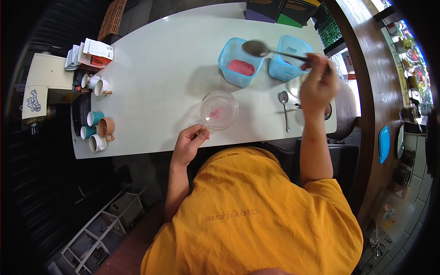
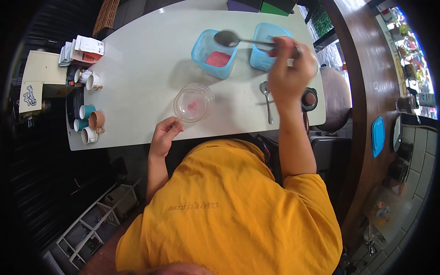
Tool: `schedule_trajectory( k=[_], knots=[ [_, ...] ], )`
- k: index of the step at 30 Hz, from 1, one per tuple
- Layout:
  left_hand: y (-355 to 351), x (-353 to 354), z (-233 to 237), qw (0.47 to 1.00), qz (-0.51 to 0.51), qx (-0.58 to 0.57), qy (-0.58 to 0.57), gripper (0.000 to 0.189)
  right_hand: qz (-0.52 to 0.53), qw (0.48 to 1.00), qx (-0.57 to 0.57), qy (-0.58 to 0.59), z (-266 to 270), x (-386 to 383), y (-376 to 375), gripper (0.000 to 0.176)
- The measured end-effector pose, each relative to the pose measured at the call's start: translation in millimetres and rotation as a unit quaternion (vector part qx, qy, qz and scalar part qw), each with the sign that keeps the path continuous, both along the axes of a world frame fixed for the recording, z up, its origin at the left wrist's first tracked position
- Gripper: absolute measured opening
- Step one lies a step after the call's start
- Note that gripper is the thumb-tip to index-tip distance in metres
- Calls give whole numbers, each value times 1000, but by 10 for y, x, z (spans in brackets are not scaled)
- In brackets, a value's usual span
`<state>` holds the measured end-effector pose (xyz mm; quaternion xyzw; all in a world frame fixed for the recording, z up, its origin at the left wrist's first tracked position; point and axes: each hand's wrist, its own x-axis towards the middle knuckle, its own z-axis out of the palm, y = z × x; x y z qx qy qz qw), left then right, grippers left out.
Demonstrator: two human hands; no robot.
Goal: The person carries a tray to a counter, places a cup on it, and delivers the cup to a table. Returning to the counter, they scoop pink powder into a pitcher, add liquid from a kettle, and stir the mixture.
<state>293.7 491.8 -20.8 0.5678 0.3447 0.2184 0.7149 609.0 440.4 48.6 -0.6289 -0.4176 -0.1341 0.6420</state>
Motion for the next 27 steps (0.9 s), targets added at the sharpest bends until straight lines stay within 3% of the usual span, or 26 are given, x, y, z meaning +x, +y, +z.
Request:
schedule_trajectory(
  k=[3,9,20,27],
  knots=[
    [-14,-85,15,999,32,7,5,23,-31,979,-127,-156,-61,-192,229,11],
    [-23,-242,-6,997,68,25,25,24,-24,956,-223,-190,-265,-310,586,15],
    [36,-263,39,996,84,9,13,24,-49,955,-251,-152,-361,-348,644,21],
    [93,-225,4,998,67,8,13,23,-77,968,-234,-51,-284,-284,520,23]
  ],
)
